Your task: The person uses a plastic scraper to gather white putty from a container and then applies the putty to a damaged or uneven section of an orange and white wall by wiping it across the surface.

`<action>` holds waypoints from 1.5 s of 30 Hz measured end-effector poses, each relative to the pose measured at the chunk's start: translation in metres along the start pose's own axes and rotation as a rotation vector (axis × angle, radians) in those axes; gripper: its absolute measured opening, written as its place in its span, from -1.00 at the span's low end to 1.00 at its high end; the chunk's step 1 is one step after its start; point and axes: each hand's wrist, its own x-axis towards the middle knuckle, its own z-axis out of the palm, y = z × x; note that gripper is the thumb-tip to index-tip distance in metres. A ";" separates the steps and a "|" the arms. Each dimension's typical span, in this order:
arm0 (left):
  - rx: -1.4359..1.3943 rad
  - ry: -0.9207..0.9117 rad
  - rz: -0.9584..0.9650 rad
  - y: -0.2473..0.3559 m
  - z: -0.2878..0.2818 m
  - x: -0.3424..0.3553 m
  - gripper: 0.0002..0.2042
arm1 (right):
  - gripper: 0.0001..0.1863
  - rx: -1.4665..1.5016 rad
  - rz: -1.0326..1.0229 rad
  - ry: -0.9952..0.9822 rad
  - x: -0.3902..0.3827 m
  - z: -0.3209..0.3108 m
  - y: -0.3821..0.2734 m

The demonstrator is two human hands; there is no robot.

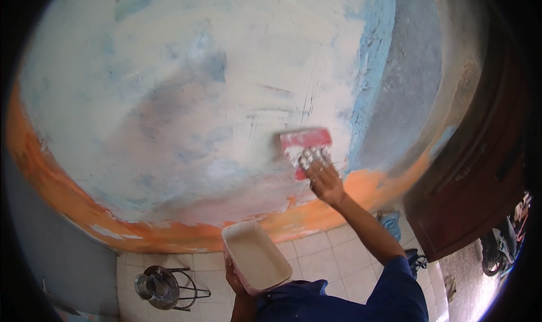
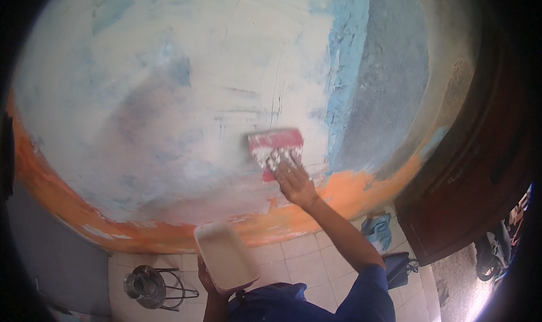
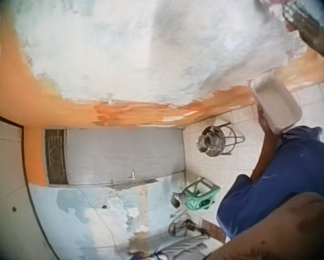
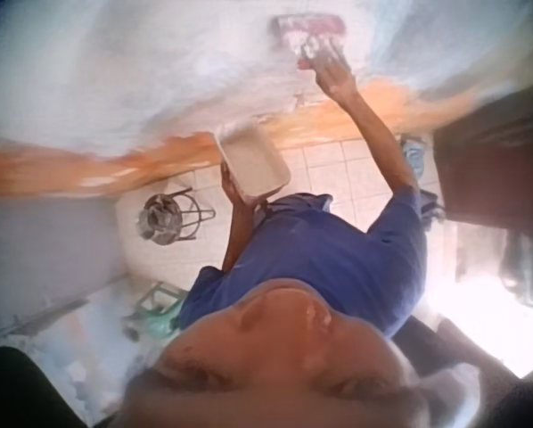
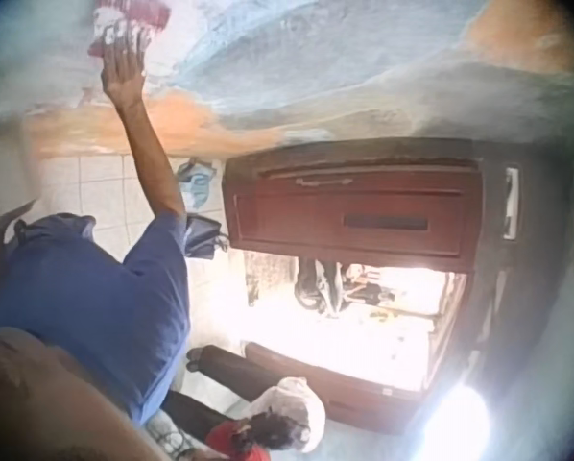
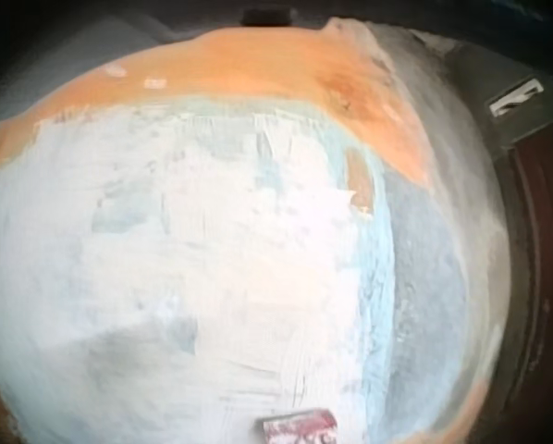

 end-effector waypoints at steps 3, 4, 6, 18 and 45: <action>0.000 -0.011 -0.038 0.006 -0.006 -0.006 -0.28 | -0.40 -0.077 -0.015 0.180 0.068 -0.037 0.032; 0.000 -0.011 -0.046 0.007 -0.008 -0.008 -0.28 | -0.39 -0.104 -0.047 0.331 0.093 -0.047 0.042; 0.001 -0.025 -0.062 0.002 -0.008 -0.007 -0.28 | -0.34 -0.174 0.024 0.427 0.106 -0.039 0.071; -0.031 -0.015 -0.019 0.002 0.023 -0.018 -0.38 | -0.38 0.032 0.055 -0.078 -0.061 0.066 0.012; -0.020 0.146 0.084 -0.002 0.069 -0.016 -0.50 | -0.43 -0.028 0.128 -0.146 -0.039 0.072 0.001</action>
